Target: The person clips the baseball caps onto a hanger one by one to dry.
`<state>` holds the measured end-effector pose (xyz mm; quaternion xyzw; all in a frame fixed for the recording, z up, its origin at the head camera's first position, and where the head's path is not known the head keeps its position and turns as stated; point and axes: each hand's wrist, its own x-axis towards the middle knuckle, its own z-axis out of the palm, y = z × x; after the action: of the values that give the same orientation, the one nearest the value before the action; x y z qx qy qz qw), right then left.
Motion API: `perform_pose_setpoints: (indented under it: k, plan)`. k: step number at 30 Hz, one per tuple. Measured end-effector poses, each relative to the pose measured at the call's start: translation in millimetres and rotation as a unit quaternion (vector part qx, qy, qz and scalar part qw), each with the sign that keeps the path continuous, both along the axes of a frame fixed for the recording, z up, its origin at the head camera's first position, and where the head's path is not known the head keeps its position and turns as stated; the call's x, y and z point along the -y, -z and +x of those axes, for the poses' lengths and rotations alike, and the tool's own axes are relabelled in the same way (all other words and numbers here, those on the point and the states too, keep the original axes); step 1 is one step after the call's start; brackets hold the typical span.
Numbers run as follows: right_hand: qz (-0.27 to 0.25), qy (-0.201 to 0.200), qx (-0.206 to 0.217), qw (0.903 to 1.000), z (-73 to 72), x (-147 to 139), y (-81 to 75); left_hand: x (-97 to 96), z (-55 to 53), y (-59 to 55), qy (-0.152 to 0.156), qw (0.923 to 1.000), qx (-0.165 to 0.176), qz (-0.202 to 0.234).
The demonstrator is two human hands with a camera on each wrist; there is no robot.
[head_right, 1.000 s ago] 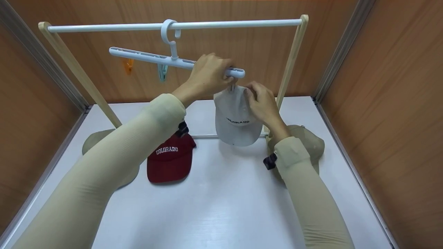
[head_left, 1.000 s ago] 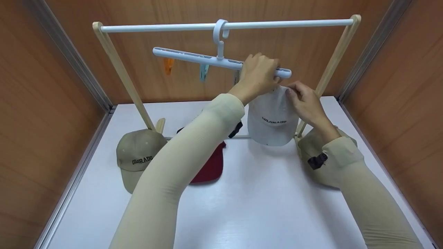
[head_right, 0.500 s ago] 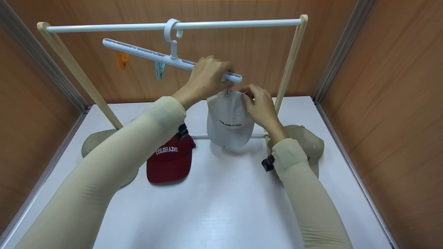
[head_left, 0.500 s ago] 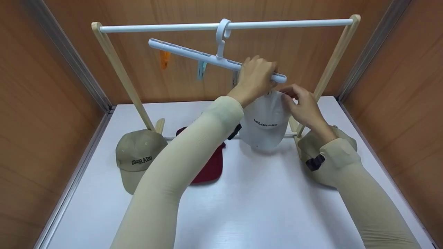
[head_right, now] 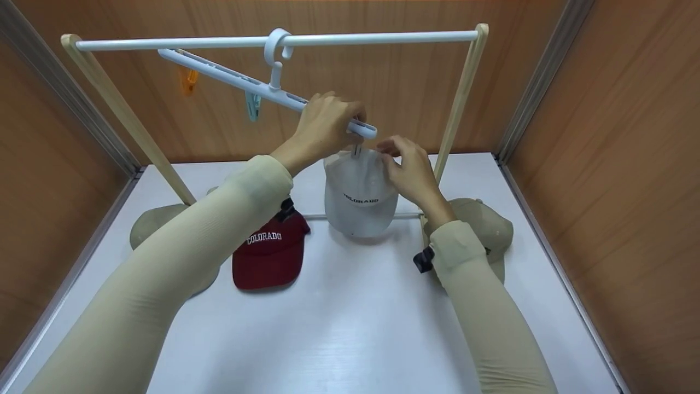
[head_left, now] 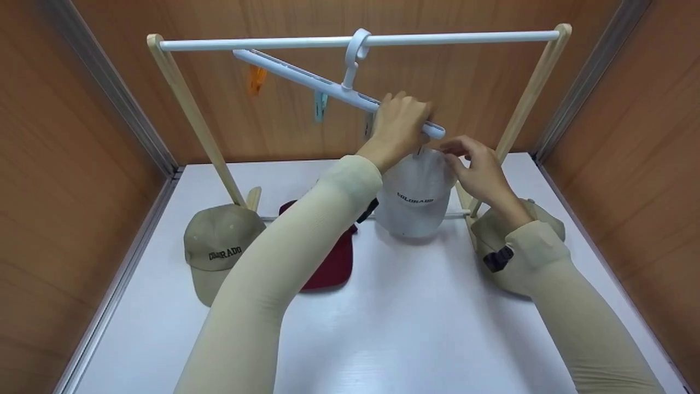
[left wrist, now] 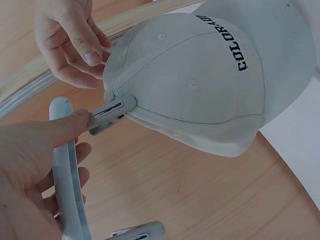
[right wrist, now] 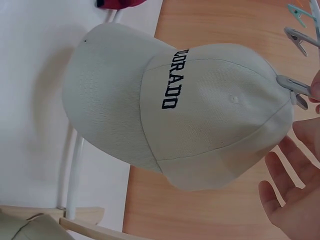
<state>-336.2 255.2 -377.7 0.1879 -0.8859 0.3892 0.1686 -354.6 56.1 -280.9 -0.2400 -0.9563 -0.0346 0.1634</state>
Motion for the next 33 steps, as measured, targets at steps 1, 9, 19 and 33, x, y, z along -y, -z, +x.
perform_pose_setpoints:
  k: [1,9,19,33]
  plan:
    - [0.001,-0.001,0.0,1.0,0.2,0,0.2,0.4,-0.1,0.3,-0.001,1.0,0.001,-0.002]
    - [0.003,-0.011,-0.001,0.9999,0.2,0,4.0,5.1,-0.5,3.3,0.004,0.9998,0.015,-0.011]
    - [0.0,-0.015,0.005,0.9999,5.7,1,3.5,11.0,-1.6,8.6,-0.001,0.9995,0.005,-0.03]
    - [-0.014,-0.023,0.013,0.9996,11.9,2,8.5,17.4,0.3,12.0,0.004,0.9984,-0.017,-0.054]
